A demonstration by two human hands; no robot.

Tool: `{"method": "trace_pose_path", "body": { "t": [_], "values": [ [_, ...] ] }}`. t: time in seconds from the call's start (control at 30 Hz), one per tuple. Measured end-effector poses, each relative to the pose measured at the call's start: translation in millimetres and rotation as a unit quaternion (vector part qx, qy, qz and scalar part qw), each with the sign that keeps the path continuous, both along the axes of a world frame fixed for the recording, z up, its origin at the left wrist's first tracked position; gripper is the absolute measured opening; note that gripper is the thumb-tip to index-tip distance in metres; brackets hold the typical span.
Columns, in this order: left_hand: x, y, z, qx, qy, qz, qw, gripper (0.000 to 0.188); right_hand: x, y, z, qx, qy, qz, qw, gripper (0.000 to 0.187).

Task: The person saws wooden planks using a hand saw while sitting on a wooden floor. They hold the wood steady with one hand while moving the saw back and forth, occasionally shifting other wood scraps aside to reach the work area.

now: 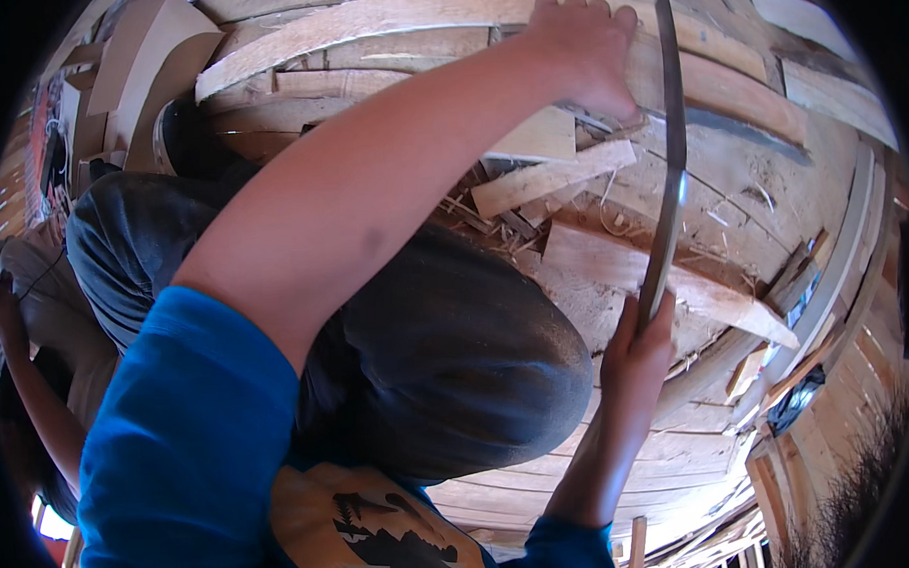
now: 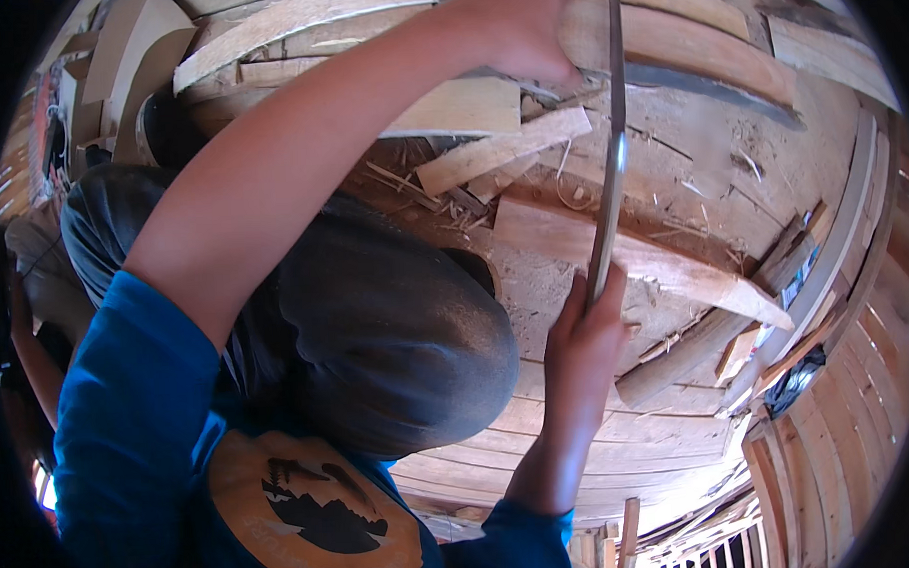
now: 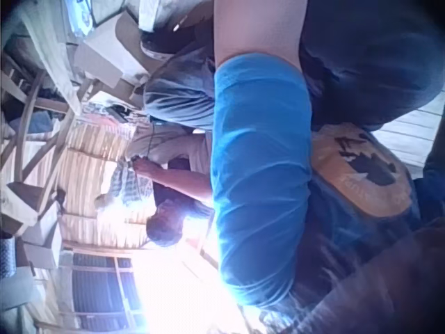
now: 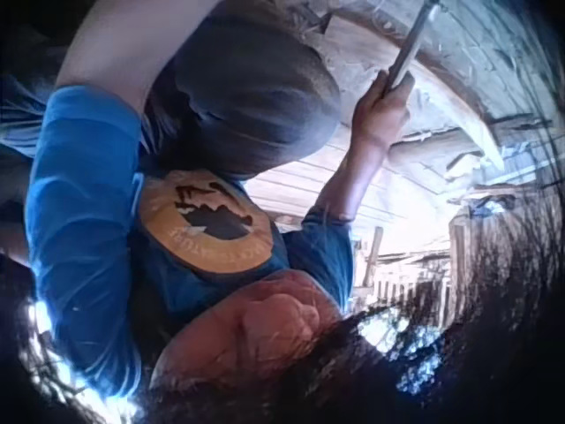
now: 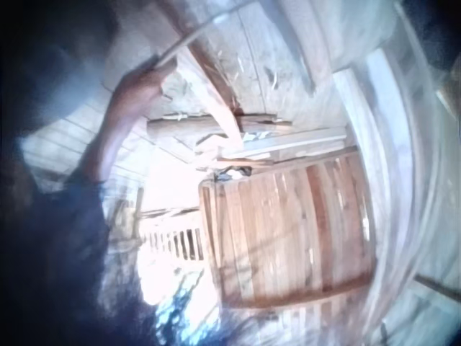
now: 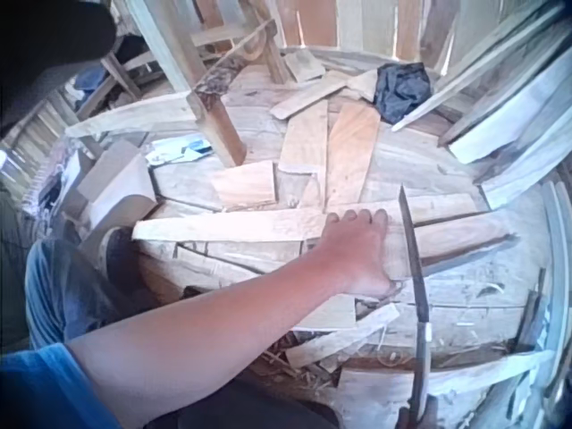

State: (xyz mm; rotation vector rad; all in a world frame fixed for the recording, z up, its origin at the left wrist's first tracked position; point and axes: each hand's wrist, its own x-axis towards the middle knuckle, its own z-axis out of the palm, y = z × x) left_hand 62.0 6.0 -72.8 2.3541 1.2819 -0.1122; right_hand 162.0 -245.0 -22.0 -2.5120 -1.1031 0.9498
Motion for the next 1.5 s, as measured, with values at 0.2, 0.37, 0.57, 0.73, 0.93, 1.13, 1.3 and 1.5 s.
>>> {"method": "trace_pose_path", "body": {
  "t": [0.2,0.37,0.57,0.73,0.93,1.13,1.3,1.5],
  "values": [
    [8,-5,4,0.001,0.001,0.001,1.0,0.085,11,38,-15,0.045,-0.069,0.094,0.992,0.019],
    [3,1,0,-0.001,0.003,0.005,1.0,0.085,-2,-6,-2,0.074,-0.039,0.046,0.995,0.016],
    [0,3,6,-0.005,-0.014,-0.019,1.0,0.081,-3,42,-13,0.056,-0.044,0.057,0.996,0.013],
    [9,-8,3,-0.003,0.011,-0.009,1.0,0.08,1,24,-3,0.065,-0.042,0.053,0.996,0.013],
    [4,-6,-2,-0.036,-0.014,0.002,0.999,0.085,-7,22,1,-0.018,-0.034,0.014,0.999,0.022],
    [6,2,21,-0.05,-0.025,0.006,0.998,0.09,5,25,1,-0.016,-0.058,0.026,0.998,0.022],
    [4,5,19,-0.051,-0.007,0.002,0.999,0.091,4,-24,8,0.023,-0.036,0.032,0.999,0.023],
    [4,-1,30,-0.061,-0.042,-0.003,0.997,0.086,8,22,-8,0.03,-0.058,0.067,0.996,0.021]
  ]
}}
